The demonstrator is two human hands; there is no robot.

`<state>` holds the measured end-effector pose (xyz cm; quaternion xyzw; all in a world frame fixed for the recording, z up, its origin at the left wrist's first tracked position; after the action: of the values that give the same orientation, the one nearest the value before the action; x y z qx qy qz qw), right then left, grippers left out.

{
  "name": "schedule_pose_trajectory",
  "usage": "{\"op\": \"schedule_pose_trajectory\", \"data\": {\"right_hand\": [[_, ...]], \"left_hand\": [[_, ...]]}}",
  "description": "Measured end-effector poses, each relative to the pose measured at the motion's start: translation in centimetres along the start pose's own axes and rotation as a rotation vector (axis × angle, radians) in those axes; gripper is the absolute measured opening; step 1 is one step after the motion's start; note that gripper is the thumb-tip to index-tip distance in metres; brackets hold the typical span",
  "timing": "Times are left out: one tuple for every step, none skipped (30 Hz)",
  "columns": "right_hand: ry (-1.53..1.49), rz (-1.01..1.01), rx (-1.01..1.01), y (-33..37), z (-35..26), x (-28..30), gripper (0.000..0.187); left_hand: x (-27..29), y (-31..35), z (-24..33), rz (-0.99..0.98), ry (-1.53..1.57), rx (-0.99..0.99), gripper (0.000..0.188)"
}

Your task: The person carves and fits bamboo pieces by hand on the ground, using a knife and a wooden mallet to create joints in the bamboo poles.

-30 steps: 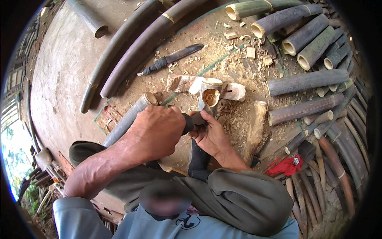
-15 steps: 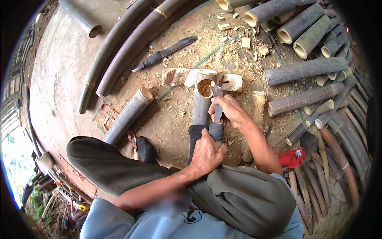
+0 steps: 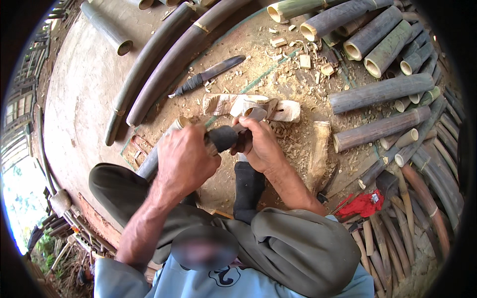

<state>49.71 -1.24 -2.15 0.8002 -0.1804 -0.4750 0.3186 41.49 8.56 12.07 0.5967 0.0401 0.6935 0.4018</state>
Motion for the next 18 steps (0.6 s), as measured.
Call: {"op": "schedule_pose_trajectory", "data": {"right_hand": [[-0.081, 0.0, 0.038, 0.2, -0.4, 0.1, 0.024], [-0.205, -0.039, 0.058, 0.4, -0.4, 0.3, 0.023], [-0.329, -0.064, 0.054, 0.5, -0.1, 0.5, 0.024], [-0.449, -0.089, 0.054, 0.8, 0.1, 0.6, 0.024], [-0.568, -0.114, 0.052, 0.9, 0.4, 0.7, 0.025], [-0.617, -0.119, 0.048, 0.5, 1.2, 1.2, 0.027], [-0.64, -0.074, 0.011, 0.6, 1.3, 0.5, 0.028], [-0.661, -0.029, -0.029, 0.9, 1.3, -0.3, 0.029], [-0.683, 0.015, -0.049, 0.9, 0.9, -0.6, 0.031], [-0.757, -0.071, -0.069, -0.3, 1.8, 0.0, 0.035], [-0.733, -0.225, 0.0, -0.6, 1.7, 0.5, 0.036], [-0.754, -0.266, -0.087, -0.7, 2.4, -0.5, 0.034], [-0.774, -0.306, -0.182, -0.5, 3.4, -2.3, 0.033], [-0.666, -0.223, -0.073, -0.1, 3.0, -3.4, 0.031], [-0.75, -0.071, -0.092, -1.0, 3.4, -2.8, 0.028], [-0.702, -0.034, -0.105, -1.7, 3.7, -2.7, 0.029], [-0.654, -0.009, -0.116, -2.4, 4.2, -3.0, 0.029], [-0.545, 0.031, -0.111, -2.9, 4.3, -2.4, 0.031]], "left_hand": [[0.7, -0.6, 1.5, 0.008, -0.095, -0.076, 0.02], [1.1, -1.1, 3.0, 0.016, -0.19, -0.154, 0.013], [1.2, -1.4, 4.6, -0.002, -0.248, -0.228, 0.012], [1.2, -1.4, 6.4, -0.016, -0.303, -0.306, 0.011], [0.9, -1.3, 8.1, -0.03, -0.358, -0.382, 0.011], [-0.1, -0.9, 9.7, -0.036, -0.56, -0.461, 0.008], [-1.1, -1.0, 10.7, -0.027, -0.701, -0.523, 0.009], [-1.6, -0.9, 10.9, -0.057, -0.737, -0.538, 0.008], [-1.7, -1.2, 11.4, -0.077, -0.777, -0.569, 0.007], [-1.3, -1.7, 11.1, -0.106, -0.717, -0.651, 0.007], [-0.7, -2.7, 10.4, -0.137, -0.656, -0.731, 0.007], [0.4, -4.7, 9.0, -0.23, -0.724, -0.666, 0.012], [0.8, -7.0, 6.9, -0.318, -0.665, -0.584, 0.014], [0.8, -8.8, 4.3, -0.348, -0.607, -0.588, 0.02], [-0.8, -10.1, 1.7, -0.664, -0.418, -0.503, 0.023], [-2.2, -11.3, -1.5, -0.795, -0.248, -0.355, 0.024], [-3.4, -11.3, -4.9, -0.908, -0.08, -0.199, 0.025], [-4.4, -10.9, -5.8, -0.929, 0.056, -0.174, 0.024]]}}
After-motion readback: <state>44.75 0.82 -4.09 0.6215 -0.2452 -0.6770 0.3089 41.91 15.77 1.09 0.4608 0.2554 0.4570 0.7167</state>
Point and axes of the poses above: each hand's wrist, its own y-axis away from the middle knuckle, its own x-axis out of the back of the hand, z = x × y, the point moved 9 cm from there along -y, towards the middle knuckle, and after that the axes turned 2 degrees about -x, right-handed, at the moved point
